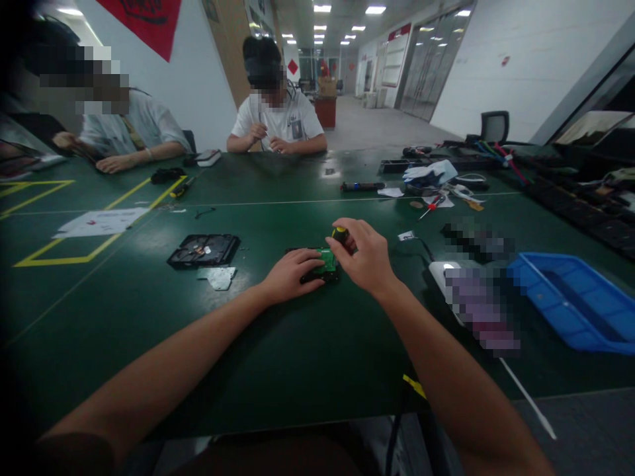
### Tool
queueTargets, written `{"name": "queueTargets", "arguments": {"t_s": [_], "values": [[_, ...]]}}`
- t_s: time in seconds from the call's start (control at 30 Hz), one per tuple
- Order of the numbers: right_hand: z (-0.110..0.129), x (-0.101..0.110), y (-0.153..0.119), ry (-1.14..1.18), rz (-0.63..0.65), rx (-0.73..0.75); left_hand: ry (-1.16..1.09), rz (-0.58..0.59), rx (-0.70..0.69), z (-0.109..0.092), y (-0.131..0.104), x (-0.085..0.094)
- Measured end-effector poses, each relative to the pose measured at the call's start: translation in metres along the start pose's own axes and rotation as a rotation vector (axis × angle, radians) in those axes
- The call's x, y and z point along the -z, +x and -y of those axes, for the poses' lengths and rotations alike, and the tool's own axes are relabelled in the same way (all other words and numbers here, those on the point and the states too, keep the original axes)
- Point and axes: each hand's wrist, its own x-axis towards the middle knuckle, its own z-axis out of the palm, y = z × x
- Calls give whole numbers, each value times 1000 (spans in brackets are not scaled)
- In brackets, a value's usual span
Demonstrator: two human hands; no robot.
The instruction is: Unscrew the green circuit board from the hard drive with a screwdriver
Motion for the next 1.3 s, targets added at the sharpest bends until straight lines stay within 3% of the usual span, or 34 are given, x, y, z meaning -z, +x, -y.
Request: {"name": "queueTargets", "arguments": {"t_s": [0.4,0.67,1.07,1.3], "values": [[2,13,7,-14,132,-37,-26,-11,-2,0,-1,-1],[0,12,8,-45,98,38,-18,-9,-6,0,0,0],[0,7,9,4,64,-26,-14,-6,-2,-1,0,1],[-4,4,9,112,154,-106,-19,-13,1,0,0,0]]}}
